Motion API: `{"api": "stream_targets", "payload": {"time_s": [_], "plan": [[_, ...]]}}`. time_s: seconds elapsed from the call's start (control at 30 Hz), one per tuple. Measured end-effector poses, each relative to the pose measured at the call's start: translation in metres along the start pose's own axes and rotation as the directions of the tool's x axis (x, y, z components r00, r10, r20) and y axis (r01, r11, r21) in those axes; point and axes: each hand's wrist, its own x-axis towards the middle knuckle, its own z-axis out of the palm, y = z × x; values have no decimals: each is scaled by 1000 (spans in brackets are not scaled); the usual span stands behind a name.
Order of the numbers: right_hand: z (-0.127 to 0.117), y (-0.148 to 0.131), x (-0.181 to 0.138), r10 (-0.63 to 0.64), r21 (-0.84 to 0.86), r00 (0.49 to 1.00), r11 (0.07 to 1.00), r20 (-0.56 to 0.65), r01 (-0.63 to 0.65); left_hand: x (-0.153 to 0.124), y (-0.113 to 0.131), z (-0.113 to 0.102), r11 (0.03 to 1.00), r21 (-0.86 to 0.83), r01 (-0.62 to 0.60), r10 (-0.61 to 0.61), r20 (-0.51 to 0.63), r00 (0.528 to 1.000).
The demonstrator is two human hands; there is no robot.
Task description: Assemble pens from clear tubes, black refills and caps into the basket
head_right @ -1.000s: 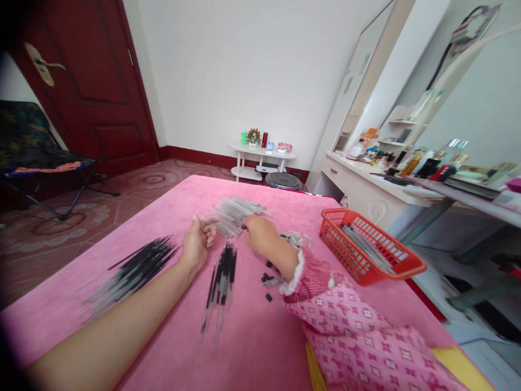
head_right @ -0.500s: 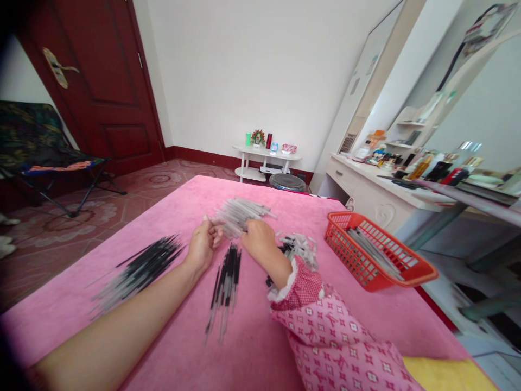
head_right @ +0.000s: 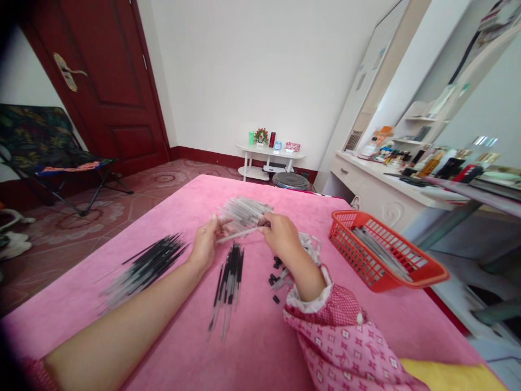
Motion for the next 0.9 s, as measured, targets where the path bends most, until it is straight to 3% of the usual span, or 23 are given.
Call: {"api": "stream_targets", "payload": {"time_s": [0.2, 0.27, 0.37, 0.47, 0.53, 0.6, 0.7, 0.9], "plan": [[-1, 3, 2, -16, 176, 984, 983, -180, 48, -8, 2, 6, 958, 280, -67, -17, 285, 958], [0, -2, 0, -1, 221, 964, 973, -264, 62, -8, 2, 6, 961, 269, -60, -20, 287, 958], [4, -16, -5, -8, 222, 951, 972, -308, 81, -4, 1, 2, 996, 76, -38, 25, 160, 987], [12, -37, -16, -254, 180, 965, 948, -63, 261, 1, -1, -3, 990, -136, -39, 45, 41, 998], [20, -49, -25, -470, 183, 867, 879, 165, 441, 3, -2, -5, 980, -199, -14, 20, 30, 999], [28, -57, -33, -581, 184, 746, 813, 327, 552, 3, -2, -6, 978, -208, 15, -7, 40, 999], [32, -64, -42, -616, 155, 651, 768, 444, 621, 3, -1, -6, 983, -178, 39, -33, 37, 999], [22, -71, -48, -632, 51, 589, 702, 504, 710, 3, 1, -4, 987, -155, 40, -36, 31, 999]]}}
